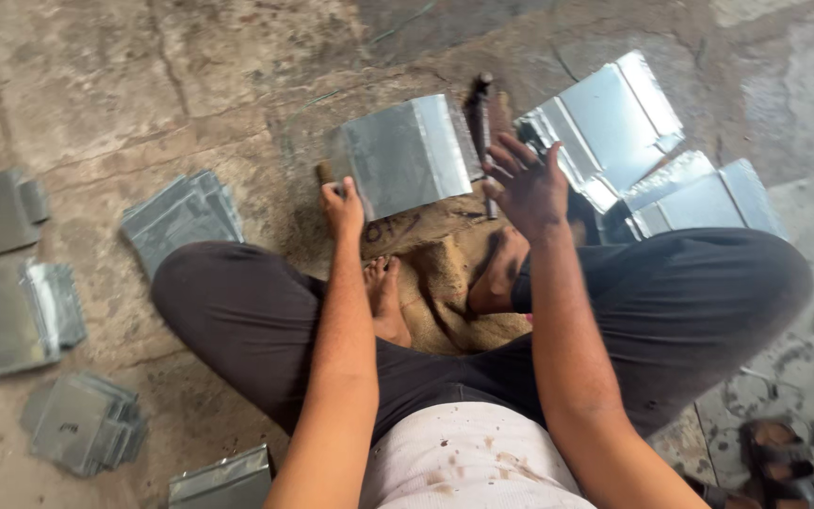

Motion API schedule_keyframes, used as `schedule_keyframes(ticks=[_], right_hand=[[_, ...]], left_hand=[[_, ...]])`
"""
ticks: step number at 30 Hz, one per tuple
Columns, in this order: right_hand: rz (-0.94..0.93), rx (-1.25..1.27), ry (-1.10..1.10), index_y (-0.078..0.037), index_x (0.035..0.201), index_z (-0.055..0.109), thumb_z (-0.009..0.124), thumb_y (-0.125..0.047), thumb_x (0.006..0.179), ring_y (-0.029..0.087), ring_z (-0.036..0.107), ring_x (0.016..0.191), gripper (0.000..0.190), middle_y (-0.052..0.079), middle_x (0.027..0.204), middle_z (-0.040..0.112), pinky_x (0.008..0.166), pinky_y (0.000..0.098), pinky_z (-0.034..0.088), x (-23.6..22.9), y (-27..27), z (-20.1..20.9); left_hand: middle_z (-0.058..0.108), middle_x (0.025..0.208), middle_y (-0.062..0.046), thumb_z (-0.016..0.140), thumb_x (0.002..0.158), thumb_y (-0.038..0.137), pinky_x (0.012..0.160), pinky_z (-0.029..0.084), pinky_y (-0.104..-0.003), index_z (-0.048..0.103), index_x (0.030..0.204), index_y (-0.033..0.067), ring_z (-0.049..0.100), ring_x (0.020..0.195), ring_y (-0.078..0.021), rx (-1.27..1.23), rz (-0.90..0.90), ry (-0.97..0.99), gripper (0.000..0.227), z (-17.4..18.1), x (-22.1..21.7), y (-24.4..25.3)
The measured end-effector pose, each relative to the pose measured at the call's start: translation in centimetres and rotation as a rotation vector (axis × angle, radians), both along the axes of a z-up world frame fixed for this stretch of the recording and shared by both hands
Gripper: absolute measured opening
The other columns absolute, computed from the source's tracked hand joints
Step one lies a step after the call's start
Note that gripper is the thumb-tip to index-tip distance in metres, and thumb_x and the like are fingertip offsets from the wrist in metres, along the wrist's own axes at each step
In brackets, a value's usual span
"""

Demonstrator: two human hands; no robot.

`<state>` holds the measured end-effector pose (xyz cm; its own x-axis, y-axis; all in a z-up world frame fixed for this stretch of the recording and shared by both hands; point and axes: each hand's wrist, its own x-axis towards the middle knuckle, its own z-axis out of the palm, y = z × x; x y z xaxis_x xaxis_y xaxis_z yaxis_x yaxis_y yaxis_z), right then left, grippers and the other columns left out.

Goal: The person sits on the floor and uses a hammer to flatten and shape rectangular metal sheets placed on a wooden block. They repeatedly strike the sheets, adjust their position, and stack the finished pieces.

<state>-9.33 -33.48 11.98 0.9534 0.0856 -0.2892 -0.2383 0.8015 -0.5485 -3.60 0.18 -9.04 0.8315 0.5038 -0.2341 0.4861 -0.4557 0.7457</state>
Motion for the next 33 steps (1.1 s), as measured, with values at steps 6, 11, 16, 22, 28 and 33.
schedule_keyframes(ticks=[6, 11, 16, 22, 28, 33], right_hand=[[0.031, -0.216, 0.044, -0.003, 0.127, 0.061, 0.072, -0.029, 0.099, 0.023, 0.065, 0.113, 0.039, 0.007, 0.117, 0.070, 0.096, 0.0408, 0.052, 0.2, -0.5, -3.7], [-0.019, -0.319, 0.106, 0.003, 0.125, 0.067, 0.073, -0.018, 0.101, 0.022, 0.066, 0.106, 0.033, 0.011, 0.113, 0.072, 0.092, 0.0398, 0.052, 0.7, -1.0, -7.1], [-0.004, -0.343, 0.108, 0.003, 0.138, 0.060, 0.073, -0.005, 0.093, 0.020, 0.065, 0.108, 0.047, 0.013, 0.131, 0.069, 0.093, 0.0391, 0.052, 0.6, 0.3, -6.7], [0.133, -0.175, 0.043, 0.002, 0.156, 0.040, 0.071, -0.001, 0.091, 0.021, 0.062, 0.120, 0.072, 0.015, 0.156, 0.052, 0.102, 0.0398, 0.051, 0.4, 1.9, -2.4], [0.295, -0.202, -0.101, 0.005, 0.156, 0.037, 0.082, -0.016, 0.083, 0.030, 0.057, 0.134, 0.088, 0.021, 0.156, 0.051, 0.104, 0.0438, 0.052, 0.3, 4.0, 2.6], [0.342, -0.193, -0.140, 0.006, 0.154, 0.040, 0.084, -0.018, 0.083, 0.032, 0.051, 0.143, 0.087, 0.022, 0.156, 0.050, 0.105, 0.0457, 0.052, -0.3, 4.7, 5.3]], left_hand=[[0.061, 0.122, -0.021, 0.066, 0.096, 0.050, 0.095, 0.049, -0.049, 0.058, 0.120, 0.0054, 0.060, 0.113, -0.0405, 0.108, 0.022, -0.172, 0.051, -0.8, -0.2, -0.7], [0.049, 0.136, -0.024, 0.075, 0.088, 0.056, 0.097, 0.046, -0.052, 0.046, 0.135, 0.0048, 0.053, 0.123, -0.0415, 0.018, -0.012, -0.043, 0.076, 3.8, 0.1, -0.7], [0.044, 0.142, -0.022, 0.072, 0.091, 0.054, 0.099, 0.049, -0.051, 0.043, 0.140, 0.0076, 0.051, 0.128, -0.0388, 0.009, 0.009, -0.033, 0.074, 6.2, 0.3, -1.3], [0.059, 0.134, -0.011, 0.067, 0.099, 0.044, 0.105, 0.051, -0.048, 0.060, 0.131, 0.0145, 0.058, 0.127, -0.0284, 0.313, 0.028, -0.375, 0.044, 8.5, 1.8, -3.2], [0.070, 0.124, -0.009, 0.063, 0.097, 0.050, 0.082, 0.060, -0.035, 0.066, 0.125, 0.0110, 0.069, 0.102, -0.0202, -0.347, -0.537, -0.411, 0.049, 18.9, 1.0, -8.4], [0.073, 0.120, -0.010, 0.074, 0.098, 0.048, 0.099, 0.062, -0.041, 0.065, 0.132, 0.0084, 0.071, 0.110, -0.0211, -0.882, -0.773, -0.432, 0.053, 24.1, -0.6, -9.1]])
